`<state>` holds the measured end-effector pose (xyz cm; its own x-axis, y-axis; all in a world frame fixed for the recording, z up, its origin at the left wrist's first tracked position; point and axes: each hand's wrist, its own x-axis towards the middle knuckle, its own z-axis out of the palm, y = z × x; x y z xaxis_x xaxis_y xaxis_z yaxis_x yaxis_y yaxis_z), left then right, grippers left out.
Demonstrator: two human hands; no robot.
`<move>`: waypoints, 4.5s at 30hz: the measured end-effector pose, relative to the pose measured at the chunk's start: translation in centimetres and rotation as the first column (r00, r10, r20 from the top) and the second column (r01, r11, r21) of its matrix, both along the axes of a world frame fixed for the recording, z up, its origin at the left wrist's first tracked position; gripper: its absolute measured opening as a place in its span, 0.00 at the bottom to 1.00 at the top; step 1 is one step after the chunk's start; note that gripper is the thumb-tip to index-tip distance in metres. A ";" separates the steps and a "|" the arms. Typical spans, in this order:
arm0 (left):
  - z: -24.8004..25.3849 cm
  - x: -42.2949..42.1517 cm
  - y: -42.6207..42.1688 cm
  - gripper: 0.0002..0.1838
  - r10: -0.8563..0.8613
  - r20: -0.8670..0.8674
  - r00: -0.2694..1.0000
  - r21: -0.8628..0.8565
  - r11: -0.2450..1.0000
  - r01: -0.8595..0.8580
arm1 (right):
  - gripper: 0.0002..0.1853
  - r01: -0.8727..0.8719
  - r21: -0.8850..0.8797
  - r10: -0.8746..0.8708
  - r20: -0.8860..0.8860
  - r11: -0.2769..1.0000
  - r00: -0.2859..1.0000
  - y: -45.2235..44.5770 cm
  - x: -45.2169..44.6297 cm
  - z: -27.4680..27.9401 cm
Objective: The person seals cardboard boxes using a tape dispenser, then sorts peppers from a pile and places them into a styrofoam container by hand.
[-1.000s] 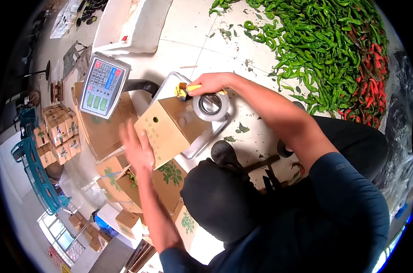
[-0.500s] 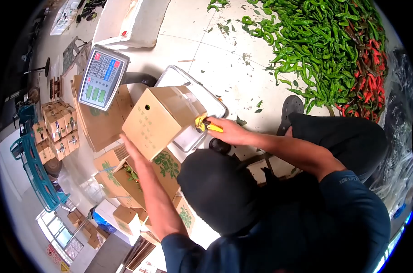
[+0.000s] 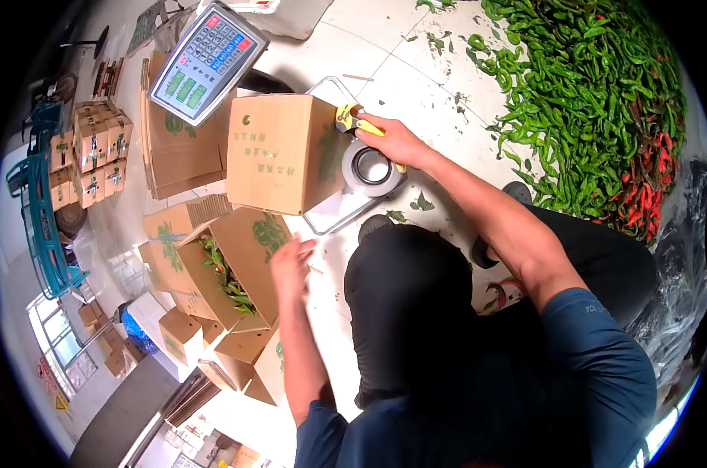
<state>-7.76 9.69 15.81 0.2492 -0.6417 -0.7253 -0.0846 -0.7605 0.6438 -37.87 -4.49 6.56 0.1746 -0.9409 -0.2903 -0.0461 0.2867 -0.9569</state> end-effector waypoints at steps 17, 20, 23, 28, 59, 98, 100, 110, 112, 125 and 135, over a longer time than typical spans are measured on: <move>4.6 -0.7 -17.1 0.30 -0.102 -0.036 0.994 -0.376 0.923 0.081 | 0.27 -0.537 0.139 0.549 -0.071 0.832 0.833 -4.1 -1.0 1.2; 5.2 -1.3 -16.5 0.29 -0.103 -0.045 0.994 -0.357 0.931 0.081 | 0.29 -0.559 0.127 0.573 -0.232 0.819 0.786 3.2 -0.8 1.4; 4.8 -1.7 -15.3 0.30 -0.076 -0.103 0.992 -0.337 0.941 0.037 | 0.30 -0.399 0.060 0.402 -0.050 0.915 0.914 6.8 0.8 -0.2; 3.2 -5.2 -12.1 0.29 0.229 -0.250 0.941 -0.409 0.856 -0.317 | 0.34 0.035 -0.002 -0.035 -0.074 0.999 0.997 7.8 4.0 -1.1; 3.3 -8.3 -11.8 0.27 0.480 -0.066 0.875 -0.494 0.746 -0.447 | 0.34 -0.903 0.156 0.823 -0.494 0.400 0.279 -4.2 6.2 1.1; -0.9 5.8 -2.4 0.33 0.553 -0.332 0.764 -0.315 0.699 -0.642 | 0.33 -0.272 0.609 0.174 0.216 0.745 0.961 -3.5 11.2 -0.7; -1.8 6.3 -0.8 0.34 0.488 -0.316 0.814 -0.378 0.722 -0.580 | 0.31 -0.238 0.565 0.045 0.333 0.790 0.942 -1.9 12.0 -0.7; 5.4 3.8 2.5 0.35 0.013 -0.978 0.207 -0.179 0.449 -0.876 | 0.21 -0.234 -0.331 0.212 -0.103 0.914 0.972 -3.6 10.1 25.1; 5.0 3.7 3.1 0.39 0.186 -0.740 0.646 -0.441 0.591 -0.676 | 0.29 -0.409 -0.511 0.359 -0.200 0.756 0.912 -0.8 13.1 32.3; 9.4 19.5 13.4 0.41 0.210 -0.963 0.169 -0.156 0.076 -0.985 | 0.32 -0.655 -0.422 0.523 -0.395 0.627 0.755 10.3 18.4 36.3; 19.2 45.8 17.4 0.43 0.154 -0.976 0.153 -0.216 -0.603 -0.768 | 0.23 -0.471 -0.133 0.427 -0.265 0.872 0.864 8.5 14.3 32.5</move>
